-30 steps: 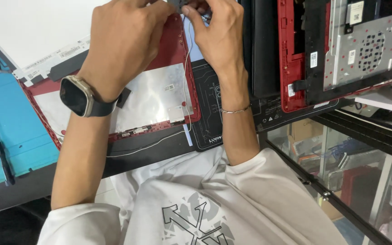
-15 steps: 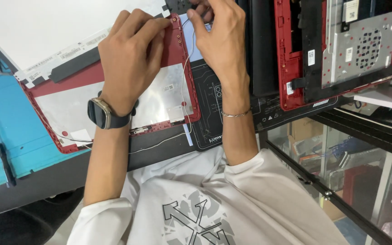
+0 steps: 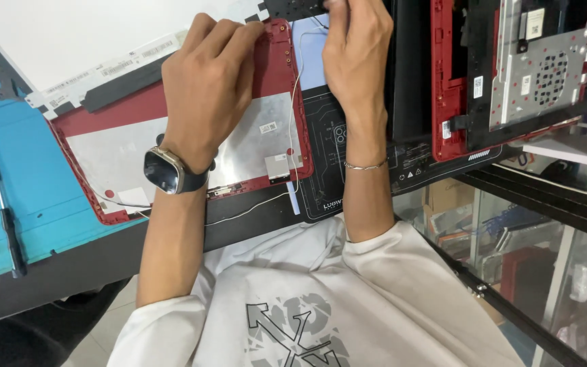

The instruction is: The person works on a disassembled red electronic device, likely a tablet or laptop, on a workbench. They connect a white ribbon cable to the motherboard, lift and reposition the black screen panel, and then use a small tool to adjust components and wires along the device's edge.

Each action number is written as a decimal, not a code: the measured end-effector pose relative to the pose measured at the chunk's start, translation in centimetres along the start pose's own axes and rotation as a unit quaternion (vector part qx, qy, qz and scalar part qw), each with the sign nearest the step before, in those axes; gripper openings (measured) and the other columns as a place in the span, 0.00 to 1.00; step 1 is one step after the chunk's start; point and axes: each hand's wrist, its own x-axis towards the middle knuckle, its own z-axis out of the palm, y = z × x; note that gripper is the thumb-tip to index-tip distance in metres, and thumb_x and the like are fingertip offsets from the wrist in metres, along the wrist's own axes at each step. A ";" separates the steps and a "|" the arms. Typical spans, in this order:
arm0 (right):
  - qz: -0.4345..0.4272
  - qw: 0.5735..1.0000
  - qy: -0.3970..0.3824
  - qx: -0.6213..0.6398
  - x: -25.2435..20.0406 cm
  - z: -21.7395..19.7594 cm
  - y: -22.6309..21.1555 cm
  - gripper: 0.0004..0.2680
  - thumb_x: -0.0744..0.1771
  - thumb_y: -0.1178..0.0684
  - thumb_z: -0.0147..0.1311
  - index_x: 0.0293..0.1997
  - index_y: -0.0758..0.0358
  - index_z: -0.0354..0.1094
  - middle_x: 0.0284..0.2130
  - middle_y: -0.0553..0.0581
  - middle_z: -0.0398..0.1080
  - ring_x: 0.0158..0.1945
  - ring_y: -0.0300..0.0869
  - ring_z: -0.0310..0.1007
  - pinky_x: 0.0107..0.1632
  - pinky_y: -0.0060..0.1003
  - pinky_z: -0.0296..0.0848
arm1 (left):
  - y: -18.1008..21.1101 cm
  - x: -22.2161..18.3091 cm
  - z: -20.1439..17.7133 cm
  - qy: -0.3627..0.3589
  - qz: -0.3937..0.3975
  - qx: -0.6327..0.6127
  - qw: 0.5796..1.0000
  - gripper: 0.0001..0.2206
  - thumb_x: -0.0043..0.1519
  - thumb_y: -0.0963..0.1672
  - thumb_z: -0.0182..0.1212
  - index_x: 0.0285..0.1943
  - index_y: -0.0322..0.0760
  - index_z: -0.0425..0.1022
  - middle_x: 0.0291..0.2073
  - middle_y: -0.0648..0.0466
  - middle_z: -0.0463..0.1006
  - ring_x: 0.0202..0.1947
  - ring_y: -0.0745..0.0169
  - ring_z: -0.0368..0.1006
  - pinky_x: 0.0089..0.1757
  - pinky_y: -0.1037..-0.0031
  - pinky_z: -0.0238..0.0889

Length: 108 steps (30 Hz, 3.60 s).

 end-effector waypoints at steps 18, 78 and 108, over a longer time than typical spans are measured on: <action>0.012 0.999 0.001 0.048 0.3 -1.6 -0.8 0.09 0.70 0.70 0.50 0.54 0.66 0.69 0.42 0.56 0.76 0.46 0.43 0.83 0.52 0.38 0.80 | -1.2 -0.4 -0.4 0.017 -0.021 -0.048 0.998 0.11 0.64 0.36 0.62 0.54 0.35 0.77 0.43 0.55 0.78 0.46 0.53 0.72 0.41 0.65 0.69; -0.048 0.997 0.056 -0.010 -0.7 0.0 1.4 0.05 0.71 0.69 0.45 0.48 0.71 0.66 0.42 0.62 0.72 0.47 0.54 0.76 0.51 0.44 0.74 | 8.5 -10.1 -12.2 -0.025 -0.130 0.003 0.991 0.05 0.68 0.41 0.70 0.43 0.37 0.77 0.33 0.54 0.76 0.35 0.54 0.73 0.44 0.64 0.61; -0.140 0.911 -0.373 0.104 -1.2 0.4 -9.7 0.15 0.59 0.51 0.77 0.37 0.64 0.68 0.31 0.53 0.71 0.34 0.41 0.73 0.37 0.36 0.73 | 2.1 -14.4 -16.8 0.193 -0.361 -0.186 0.893 0.12 0.79 0.42 0.65 0.45 0.27 0.73 0.30 0.58 0.71 0.26 0.77 0.57 0.31 0.84 0.49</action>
